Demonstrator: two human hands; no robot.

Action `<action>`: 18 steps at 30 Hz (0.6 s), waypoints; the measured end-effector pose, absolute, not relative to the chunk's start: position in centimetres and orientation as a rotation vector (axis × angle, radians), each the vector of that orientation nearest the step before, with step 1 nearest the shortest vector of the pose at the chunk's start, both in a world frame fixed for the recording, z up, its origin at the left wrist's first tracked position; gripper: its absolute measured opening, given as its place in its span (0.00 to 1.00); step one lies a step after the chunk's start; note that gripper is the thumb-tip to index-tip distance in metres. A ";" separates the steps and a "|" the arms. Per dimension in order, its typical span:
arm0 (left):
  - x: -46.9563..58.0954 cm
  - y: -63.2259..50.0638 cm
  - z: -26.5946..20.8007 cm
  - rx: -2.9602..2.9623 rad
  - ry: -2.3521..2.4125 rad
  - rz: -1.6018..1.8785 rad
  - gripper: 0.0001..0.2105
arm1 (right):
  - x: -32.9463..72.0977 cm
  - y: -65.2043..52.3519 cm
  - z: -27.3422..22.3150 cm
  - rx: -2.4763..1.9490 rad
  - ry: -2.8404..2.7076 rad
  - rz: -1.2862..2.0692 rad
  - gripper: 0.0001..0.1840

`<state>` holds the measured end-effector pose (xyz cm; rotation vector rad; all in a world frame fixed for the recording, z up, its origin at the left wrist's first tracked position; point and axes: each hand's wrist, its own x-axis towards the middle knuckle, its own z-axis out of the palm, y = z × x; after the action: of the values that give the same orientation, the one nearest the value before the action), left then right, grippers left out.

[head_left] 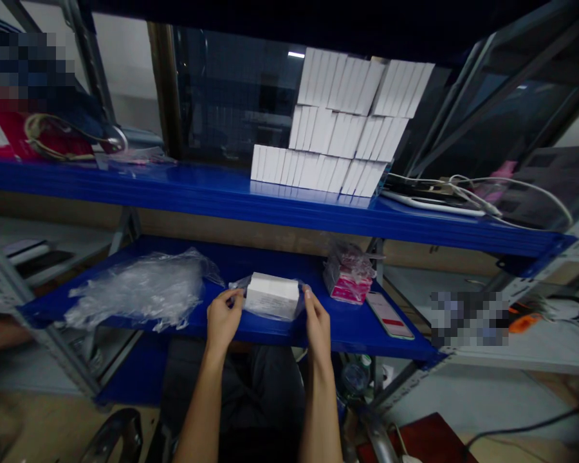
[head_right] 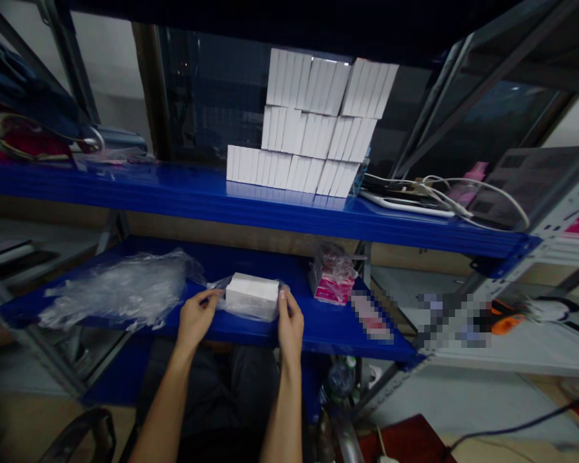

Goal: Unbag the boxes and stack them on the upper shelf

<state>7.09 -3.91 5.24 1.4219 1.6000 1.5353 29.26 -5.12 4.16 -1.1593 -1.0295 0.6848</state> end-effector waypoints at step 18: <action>9.8 -8.7 11.0 1.775 0.920 1.697 0.17 | 28.9 -12.1 12.2 -1.164 -1.436 0.360 0.12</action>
<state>9.81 -8.71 10.97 1.7750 0.9202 1.6974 28.85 -12.13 12.25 -1.1641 -1.4360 0.3596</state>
